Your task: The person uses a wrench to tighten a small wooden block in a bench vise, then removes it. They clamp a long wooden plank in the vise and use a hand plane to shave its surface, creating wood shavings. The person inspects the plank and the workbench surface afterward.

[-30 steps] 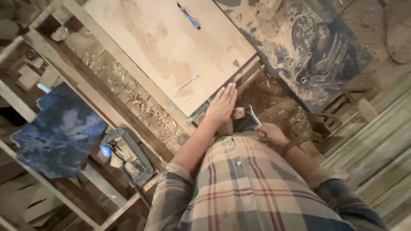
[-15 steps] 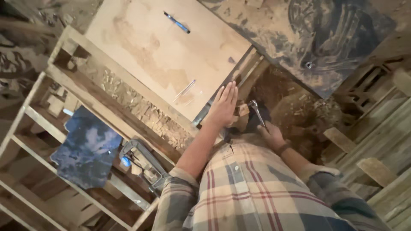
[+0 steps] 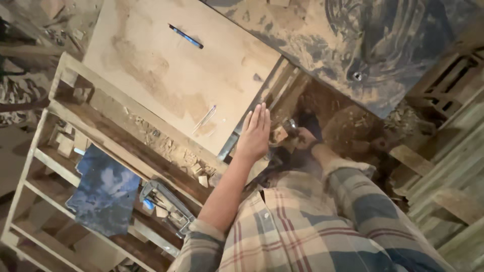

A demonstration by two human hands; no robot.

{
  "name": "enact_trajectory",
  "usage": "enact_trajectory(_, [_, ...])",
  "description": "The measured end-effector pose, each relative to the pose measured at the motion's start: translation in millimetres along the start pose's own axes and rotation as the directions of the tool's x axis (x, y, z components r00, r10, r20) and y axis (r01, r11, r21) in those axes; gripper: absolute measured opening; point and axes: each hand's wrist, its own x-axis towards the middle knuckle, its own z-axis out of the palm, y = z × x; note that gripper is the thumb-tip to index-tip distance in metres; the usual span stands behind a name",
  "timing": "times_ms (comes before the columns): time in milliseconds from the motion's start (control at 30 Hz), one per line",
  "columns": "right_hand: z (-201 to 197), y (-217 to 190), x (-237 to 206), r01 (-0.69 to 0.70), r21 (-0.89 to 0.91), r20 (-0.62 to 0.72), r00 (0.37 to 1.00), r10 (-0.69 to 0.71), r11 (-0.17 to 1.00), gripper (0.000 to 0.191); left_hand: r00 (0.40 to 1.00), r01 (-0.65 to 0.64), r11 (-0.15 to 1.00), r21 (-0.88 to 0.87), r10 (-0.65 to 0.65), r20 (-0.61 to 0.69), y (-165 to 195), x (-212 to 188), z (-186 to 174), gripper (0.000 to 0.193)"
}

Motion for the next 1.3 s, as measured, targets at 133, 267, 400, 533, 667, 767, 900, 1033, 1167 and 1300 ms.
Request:
enact_trajectory(133, [-9,-17,10,-0.04,-0.26,0.161,0.983,0.084,0.965,0.023,0.996,0.029,0.998,-0.051,-0.024,0.09,2,17,3,0.075])
enact_trajectory(267, [-15,6,-32,0.248,-0.896,0.162,0.955,-0.248,0.369,0.026,0.995,0.023,0.991,-0.135,-0.009,0.099,-5,19,-16,0.077])
enact_trajectory(400, [-10,25,-65,0.128,-0.718,-0.104,0.952,-0.287,0.684,0.033,0.998,0.019,0.98,-0.197,-0.009,0.055,-8,9,-40,0.079])
enact_trajectory(533, [4,22,-78,-0.013,-0.766,-0.345,0.852,-0.394,0.642,0.045,0.992,0.037,0.967,-0.252,-0.004,0.128,-11,2,-53,0.085])
enact_trajectory(667, [29,10,-81,0.415,-0.549,-0.122,0.82,-0.56,0.726,0.037,0.997,0.05,0.956,-0.288,-0.032,0.066,-6,-11,-59,0.084])
enact_trajectory(767, [41,4,-83,0.362,-0.559,-0.027,0.891,-0.453,0.746,0.027,0.988,0.067,0.951,-0.302,-0.022,0.15,-3,-19,-59,0.088])
enact_trajectory(900, [46,15,-76,0.375,-0.562,-0.076,0.864,-0.498,0.737,0.016,0.997,-0.007,0.998,-0.065,0.002,-0.074,9,-45,-54,0.076])
enact_trajectory(1033, [47,31,-68,0.367,-0.541,-0.145,0.846,-0.514,0.757,0.016,0.966,0.017,0.933,-0.359,-0.107,-0.234,35,-106,-49,0.054])
enact_trajectory(1167, [51,38,-67,0.366,-0.62,-0.145,0.816,-0.56,0.694,0.019,0.897,0.135,0.897,-0.421,-0.291,-0.332,28,-123,-37,0.048])
enact_trajectory(1300, [59,42,-72,0.311,-0.565,-0.18,0.857,-0.482,0.764,0.021,0.838,0.069,0.942,-0.329,-0.234,-0.493,-1,-110,-22,0.043])
